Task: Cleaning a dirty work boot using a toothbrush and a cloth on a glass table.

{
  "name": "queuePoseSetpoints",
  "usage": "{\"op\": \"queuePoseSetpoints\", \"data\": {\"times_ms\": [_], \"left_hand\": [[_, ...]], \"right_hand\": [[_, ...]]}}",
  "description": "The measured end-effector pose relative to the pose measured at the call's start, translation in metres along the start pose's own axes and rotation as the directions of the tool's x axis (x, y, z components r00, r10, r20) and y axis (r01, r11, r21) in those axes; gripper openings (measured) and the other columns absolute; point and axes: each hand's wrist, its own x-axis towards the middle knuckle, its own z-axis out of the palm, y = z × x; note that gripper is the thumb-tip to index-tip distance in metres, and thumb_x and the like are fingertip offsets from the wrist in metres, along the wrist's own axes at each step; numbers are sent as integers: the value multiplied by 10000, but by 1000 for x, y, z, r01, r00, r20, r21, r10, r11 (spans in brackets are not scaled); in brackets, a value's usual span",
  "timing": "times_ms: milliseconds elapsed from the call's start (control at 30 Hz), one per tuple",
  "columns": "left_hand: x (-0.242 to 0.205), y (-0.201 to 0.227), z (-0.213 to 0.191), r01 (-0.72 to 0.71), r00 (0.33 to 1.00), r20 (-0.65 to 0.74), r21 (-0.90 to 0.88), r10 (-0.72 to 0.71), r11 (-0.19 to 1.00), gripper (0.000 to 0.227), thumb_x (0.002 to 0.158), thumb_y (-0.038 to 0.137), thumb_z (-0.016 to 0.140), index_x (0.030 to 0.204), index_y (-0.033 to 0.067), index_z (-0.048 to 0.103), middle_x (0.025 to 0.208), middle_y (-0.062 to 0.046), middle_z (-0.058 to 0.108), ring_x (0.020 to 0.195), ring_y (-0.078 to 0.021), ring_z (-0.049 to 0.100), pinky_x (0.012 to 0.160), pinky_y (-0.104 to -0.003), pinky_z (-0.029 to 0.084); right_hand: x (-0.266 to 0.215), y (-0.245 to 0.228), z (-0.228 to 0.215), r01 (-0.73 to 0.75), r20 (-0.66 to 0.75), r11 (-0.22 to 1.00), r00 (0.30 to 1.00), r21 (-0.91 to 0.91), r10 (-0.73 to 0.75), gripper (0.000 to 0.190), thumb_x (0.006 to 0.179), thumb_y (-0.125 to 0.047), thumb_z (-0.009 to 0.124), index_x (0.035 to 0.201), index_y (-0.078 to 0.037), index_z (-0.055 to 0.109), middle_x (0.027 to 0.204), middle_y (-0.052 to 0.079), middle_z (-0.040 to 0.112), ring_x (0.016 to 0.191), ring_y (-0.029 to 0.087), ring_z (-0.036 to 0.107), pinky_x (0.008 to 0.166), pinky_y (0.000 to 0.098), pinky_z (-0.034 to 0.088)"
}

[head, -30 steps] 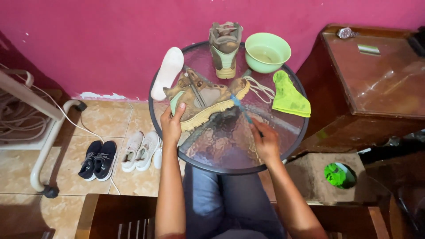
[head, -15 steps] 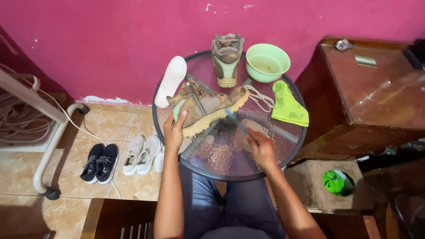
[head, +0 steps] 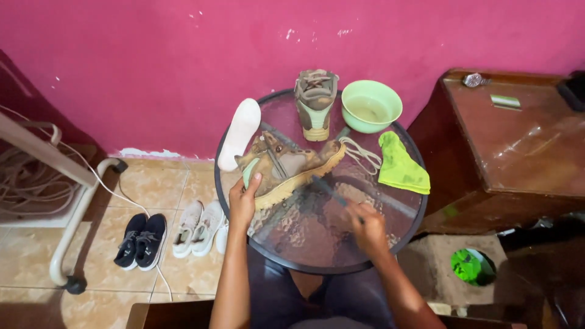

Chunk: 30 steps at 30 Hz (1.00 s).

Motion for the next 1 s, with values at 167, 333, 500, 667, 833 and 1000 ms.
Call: {"op": "queuePoseSetpoints", "data": {"times_ms": [167, 333, 500, 667, 833, 1000], "left_hand": [[3, -2, 2, 13, 1000, -9, -23, -13, 1000, 311, 903, 327, 767, 1054, 54, 769, 940, -118, 745, 966, -179, 647, 909, -391, 515], [2, 4, 1, 8, 1000, 3, -17, -8, 1000, 287, 909, 317, 762, 1040, 62, 770, 928, -108, 742, 956, -162, 638, 898, -386, 522], [3, 4, 3, 14, 1000, -3, -4, -15, 1000, 324, 915, 323, 758, 1072, 40, 767, 966, -134, 750, 970, -192, 637, 926, -414, 509], [-1, 5, 4, 17, 1000, -26, 14, -17, 1000, 341, 913, 332, 752, 1083, 37, 767, 992, -159, 754, 1010, -215, 657, 942, -430, 504], [2, 1, 7, 20, 999, -44, 42, -18, 999, 373, 911, 369, 749, 1097, 46, 772, 1016, -167, 760, 1041, -237, 674, 954, -442, 499], [1, -8, 10, 0, 999, -47, 37, 2, 999, 354, 922, 363, 741, 1084, 50, 770, 1010, -158, 750, 1036, -223, 650, 971, -430, 485]], "right_hand": [[1, 3, 0, 66, -137, 998, 989, 17, -63, 162, 947, -166, 720, 1071, -115, 811, 922, 82, 785, 891, 299, 750, 790, 367, 575], [5, 16, -2, 9, -270, 1000, 963, 9, -6, 174, 993, -179, 711, 1064, -42, 793, 938, 196, 752, 932, 369, 723, 803, 471, 558], [19, 11, -11, 114, -209, 993, 972, 19, -107, 191, 917, -148, 746, 1090, -95, 807, 993, 160, 782, 941, 423, 721, 812, 478, 579], [33, 17, -6, 134, -221, 991, 966, -15, -134, 100, 924, -147, 745, 986, -108, 813, 894, 121, 771, 847, 350, 738, 754, 420, 581], [34, 4, -8, 145, -179, 989, 974, 37, -136, 99, 913, -229, 756, 922, -159, 826, 814, 68, 763, 776, 305, 742, 697, 390, 581], [25, -2, -10, 169, -155, 983, 975, 68, -157, 155, 909, -250, 767, 1045, -234, 841, 760, 15, 754, 710, 246, 742, 677, 337, 575]]}}
